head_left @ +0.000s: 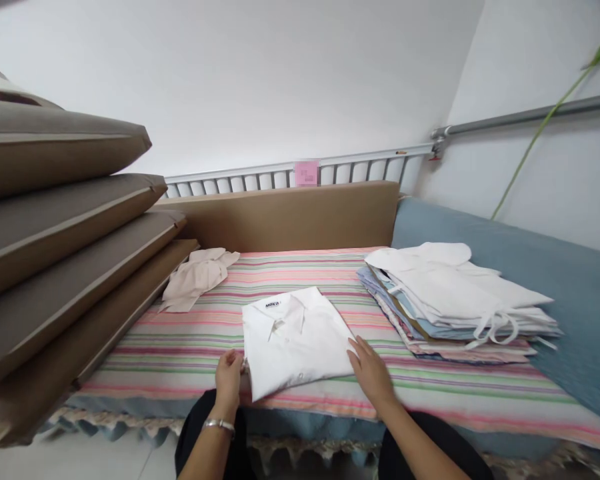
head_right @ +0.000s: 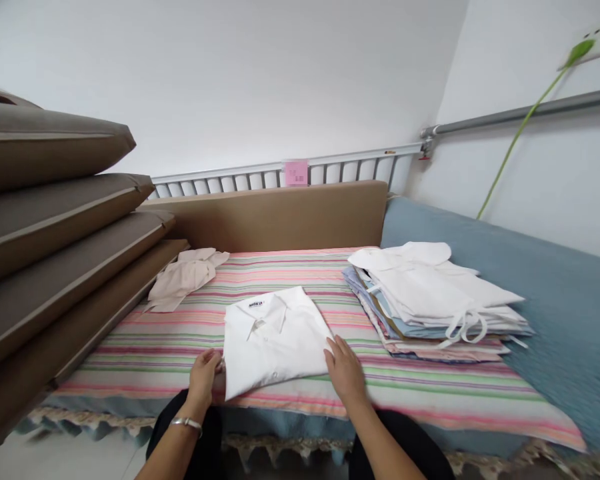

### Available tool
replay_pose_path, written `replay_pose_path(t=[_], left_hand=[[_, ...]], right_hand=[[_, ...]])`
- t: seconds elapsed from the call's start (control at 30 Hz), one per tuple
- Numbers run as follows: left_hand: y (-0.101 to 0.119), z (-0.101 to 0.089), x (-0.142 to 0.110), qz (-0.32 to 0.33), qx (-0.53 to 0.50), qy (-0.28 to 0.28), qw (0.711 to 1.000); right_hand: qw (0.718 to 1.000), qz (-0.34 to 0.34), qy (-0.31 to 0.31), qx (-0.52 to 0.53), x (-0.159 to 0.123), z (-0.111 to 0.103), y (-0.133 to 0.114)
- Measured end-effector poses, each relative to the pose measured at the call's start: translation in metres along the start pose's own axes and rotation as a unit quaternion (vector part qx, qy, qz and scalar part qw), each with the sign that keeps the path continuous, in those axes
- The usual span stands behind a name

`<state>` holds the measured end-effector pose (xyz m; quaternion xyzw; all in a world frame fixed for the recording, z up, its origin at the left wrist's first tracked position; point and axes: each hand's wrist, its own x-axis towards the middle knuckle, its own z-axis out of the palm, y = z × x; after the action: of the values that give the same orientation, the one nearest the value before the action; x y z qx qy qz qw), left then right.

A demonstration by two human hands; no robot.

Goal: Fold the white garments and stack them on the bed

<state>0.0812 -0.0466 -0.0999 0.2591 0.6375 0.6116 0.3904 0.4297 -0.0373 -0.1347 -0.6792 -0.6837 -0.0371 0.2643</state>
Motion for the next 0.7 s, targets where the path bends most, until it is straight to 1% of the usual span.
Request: replay_pose_path(t=[0.07, 0.2, 0.33, 0.47, 0.53, 0.6, 0.7], left_hand=[[0.002, -0.002, -0.004, -0.015, -0.034, -0.020, 0.999], [0.007, -0.006, -0.010, -0.045, -0.068, -0.058, 0.995], [0.006, -0.010, -0.009, -0.075, -0.049, -0.080, 0.993], [0.006, -0.012, -0.007, -0.097, -0.015, -0.091, 0.991], [0.007, -0.015, -0.009, -0.111, -0.004, -0.097, 0.989], [0.007, -0.020, -0.015, -0.134, 0.004, -0.109, 0.985], [0.002, -0.022, -0.028, -0.178, 0.021, -0.144, 0.973]], right_hand=[[1.000, -0.002, -0.001, 0.014, -0.004, 0.002, 0.007], [0.999, 0.015, 0.023, 0.046, -0.008, 0.008, 0.013], [0.993, 0.030, 0.027, 0.114, -0.007, 0.014, 0.020], [0.977, 0.072, 0.026, 0.200, -0.002, 0.017, 0.029], [0.968, 0.101, 0.020, 0.231, 0.001, 0.014, 0.030], [0.962, 0.131, 0.015, 0.238, 0.005, 0.006, 0.027], [0.969, 0.153, -0.008, 0.192, 0.014, -0.011, 0.015]])
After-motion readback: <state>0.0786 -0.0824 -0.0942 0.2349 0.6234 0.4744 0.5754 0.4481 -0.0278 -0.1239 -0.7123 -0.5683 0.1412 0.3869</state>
